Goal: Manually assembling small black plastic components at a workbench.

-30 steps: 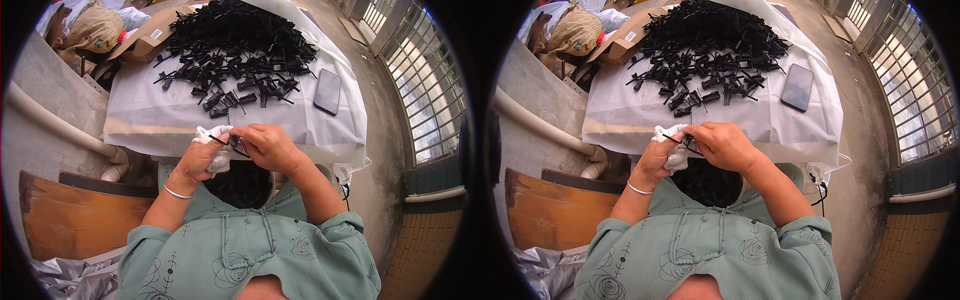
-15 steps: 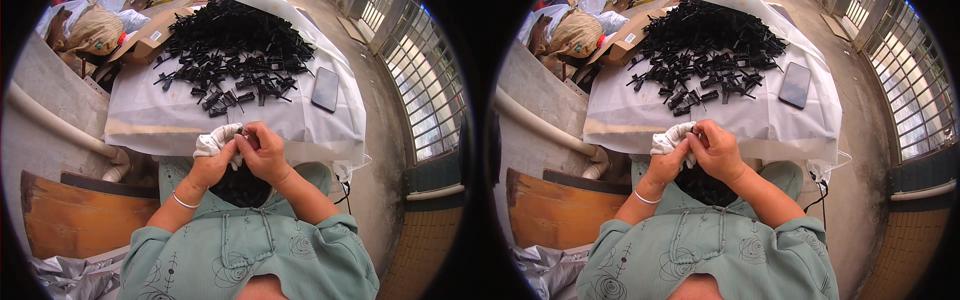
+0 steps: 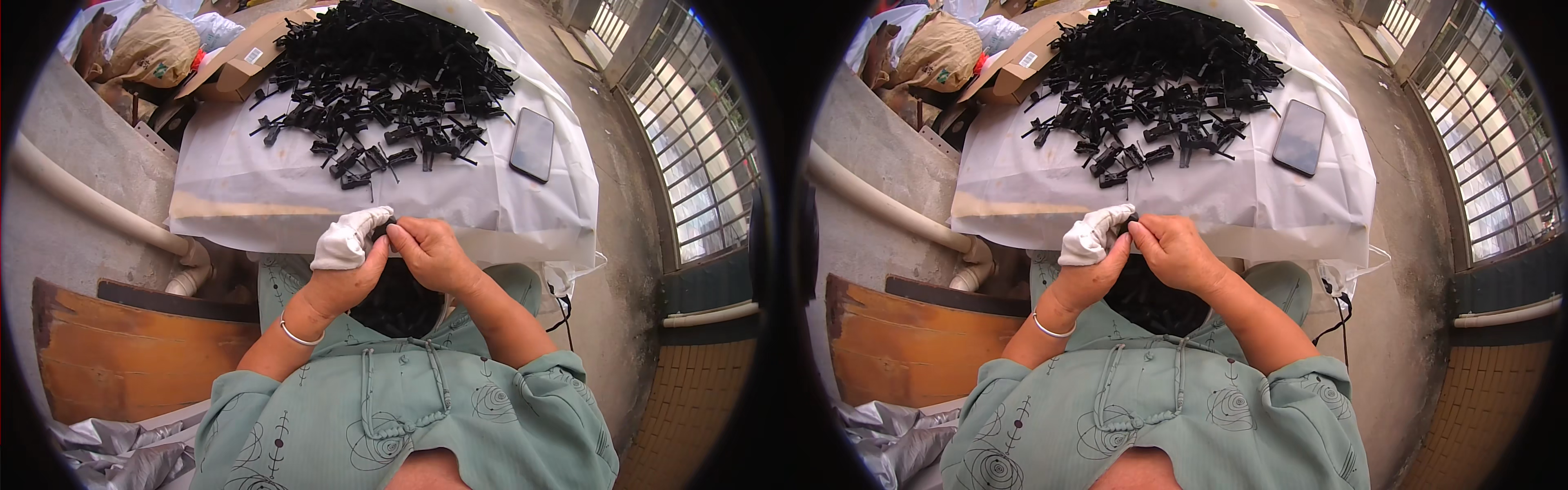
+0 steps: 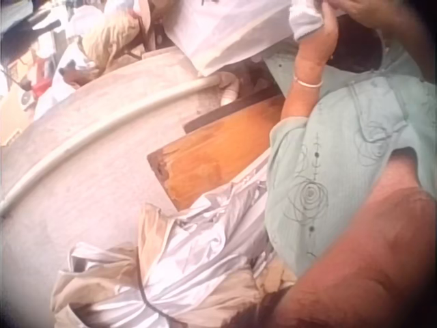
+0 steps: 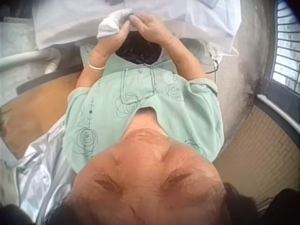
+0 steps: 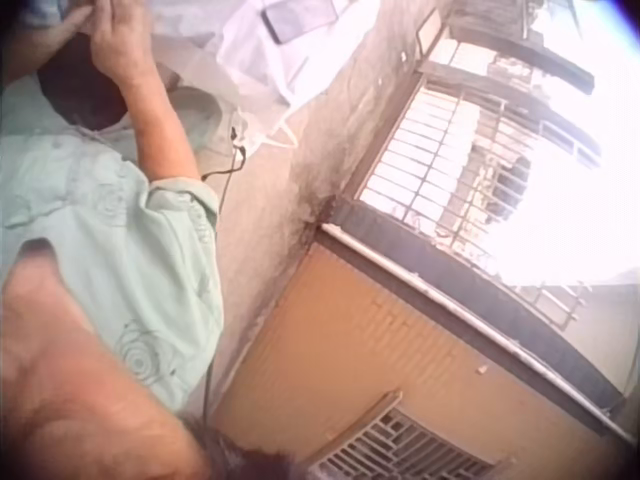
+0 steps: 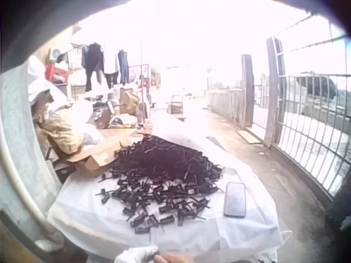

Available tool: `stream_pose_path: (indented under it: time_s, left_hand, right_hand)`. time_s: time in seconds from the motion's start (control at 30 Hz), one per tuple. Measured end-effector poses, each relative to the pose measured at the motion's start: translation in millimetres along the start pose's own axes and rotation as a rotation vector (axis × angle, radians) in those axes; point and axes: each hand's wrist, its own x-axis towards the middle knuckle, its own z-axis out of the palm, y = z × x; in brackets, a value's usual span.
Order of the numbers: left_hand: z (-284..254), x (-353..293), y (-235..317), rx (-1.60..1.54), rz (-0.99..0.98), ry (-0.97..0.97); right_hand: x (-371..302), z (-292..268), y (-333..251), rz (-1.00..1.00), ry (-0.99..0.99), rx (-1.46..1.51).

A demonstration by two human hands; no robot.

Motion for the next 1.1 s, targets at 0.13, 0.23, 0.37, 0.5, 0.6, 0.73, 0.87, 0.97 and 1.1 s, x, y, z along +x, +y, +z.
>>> stream_pose_path:
  time_s: [0.13,0.23,0.37,0.5,0.6,0.73,0.87,0.97,1.1]
  left_hand:
    - [2.0,-1.0,-2.6,-0.010,0.005,-0.022]
    - [1.8,-1.4,-2.0,-0.235,-0.036,0.013]
    - [-2.6,6.1,-5.9,-0.406,-0.064,0.006]
    - [-8.9,6.2,3.2,-0.660,-0.355,-0.074]
    - [-7.2,4.9,3.7,-0.500,-0.317,-0.042]
    - [-13.4,4.5,9.5,-0.557,-0.358,-0.250]
    - [-10.5,2.7,4.4,-0.676,-0.364,-0.275]
    - [-11.0,3.1,1.8,-0.644,-0.391,-0.238]
    - [-4.3,1.4,-4.0,-0.289,-0.190,-0.224]
  right_hand:
    - [-0.6,8.8,6.3,0.075,0.042,0.102]
    - [-0.1,8.4,6.2,-0.003,0.038,0.293]
    - [-0.6,-8.6,-1.8,0.017,-0.015,0.000]
    - [-4.4,-7.6,18.9,-0.149,0.042,-0.088]
    - [0.7,-11.9,9.9,-0.266,0.078,-0.117]
    - [3.5,-10.8,-8.9,-0.028,0.023,-0.023]
    - [3.5,-7.5,-3.4,0.018,-0.046,0.065]
    - [3.5,-5.5,1.4,-0.100,-0.057,0.024]
    - [6.6,-2.1,-2.2,-0.071,-0.136,-0.034]
